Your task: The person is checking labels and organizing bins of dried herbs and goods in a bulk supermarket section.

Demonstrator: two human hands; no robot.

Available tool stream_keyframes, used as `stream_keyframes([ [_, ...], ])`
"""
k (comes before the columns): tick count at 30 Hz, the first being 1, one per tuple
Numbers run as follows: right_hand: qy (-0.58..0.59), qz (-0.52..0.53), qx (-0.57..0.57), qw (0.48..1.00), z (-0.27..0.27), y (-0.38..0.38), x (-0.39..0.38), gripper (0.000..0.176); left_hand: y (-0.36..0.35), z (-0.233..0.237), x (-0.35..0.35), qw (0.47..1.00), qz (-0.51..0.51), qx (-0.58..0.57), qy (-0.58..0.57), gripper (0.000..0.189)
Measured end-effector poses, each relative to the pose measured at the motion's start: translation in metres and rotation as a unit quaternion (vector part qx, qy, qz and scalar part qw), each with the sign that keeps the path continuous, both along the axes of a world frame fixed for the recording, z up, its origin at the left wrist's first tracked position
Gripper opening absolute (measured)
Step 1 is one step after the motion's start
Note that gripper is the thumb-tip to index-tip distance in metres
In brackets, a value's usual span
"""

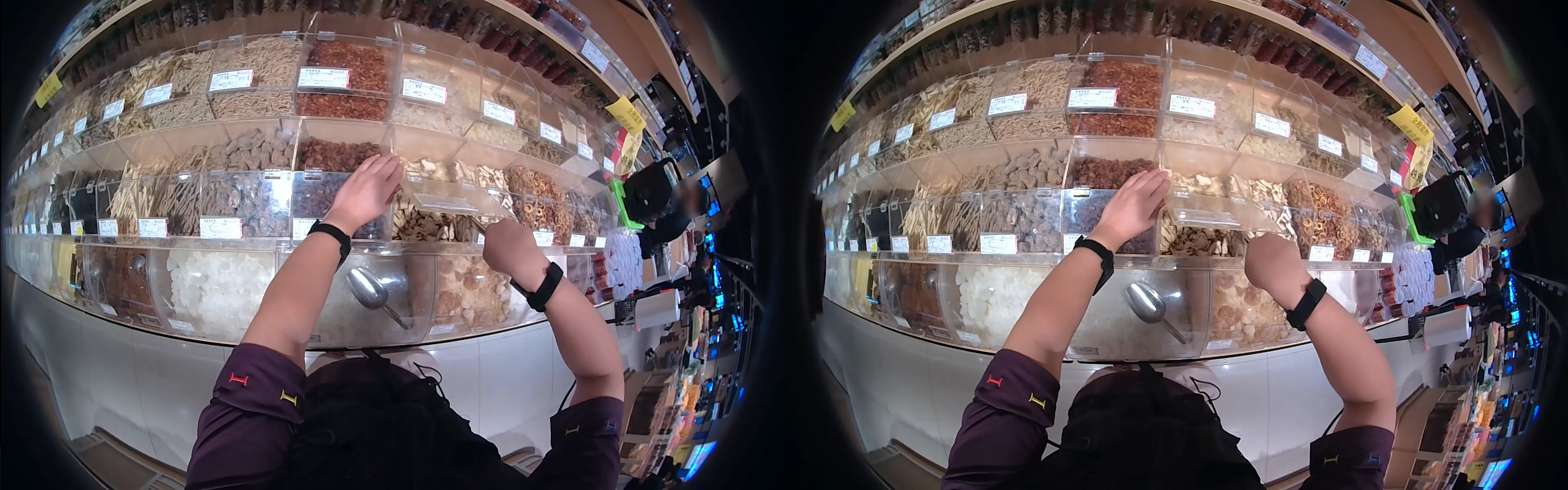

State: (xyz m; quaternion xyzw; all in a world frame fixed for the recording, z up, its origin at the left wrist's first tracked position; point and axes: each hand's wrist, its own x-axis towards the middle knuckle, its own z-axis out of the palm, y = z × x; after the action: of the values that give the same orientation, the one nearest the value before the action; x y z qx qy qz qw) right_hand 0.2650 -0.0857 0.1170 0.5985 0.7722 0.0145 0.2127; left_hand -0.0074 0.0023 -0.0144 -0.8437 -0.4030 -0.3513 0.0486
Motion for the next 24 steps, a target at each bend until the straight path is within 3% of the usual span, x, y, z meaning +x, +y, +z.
stream_keyframes([
  [1,-0.014,0.03,0.048,0.998,-0.003,-0.003,0.002,0.019,0.0,-0.001,0.0,1.0,0.0,0.003,-0.004,0.042],
  [8,0.011,-0.019,0.008,1.0,-0.015,-0.015,-0.012,0.016,-0.001,0.001,0.001,1.0,0.001,-0.001,-0.008,0.041],
  [14,0.053,0.001,0.069,0.996,-0.015,-0.009,0.016,0.017,0.0,-0.001,0.0,1.0,0.0,0.014,0.007,0.043],
  [24,0.086,-0.004,0.06,0.994,-0.043,-0.023,0.007,0.016,0.0,0.001,0.001,1.0,0.002,0.021,0.012,0.041],
])
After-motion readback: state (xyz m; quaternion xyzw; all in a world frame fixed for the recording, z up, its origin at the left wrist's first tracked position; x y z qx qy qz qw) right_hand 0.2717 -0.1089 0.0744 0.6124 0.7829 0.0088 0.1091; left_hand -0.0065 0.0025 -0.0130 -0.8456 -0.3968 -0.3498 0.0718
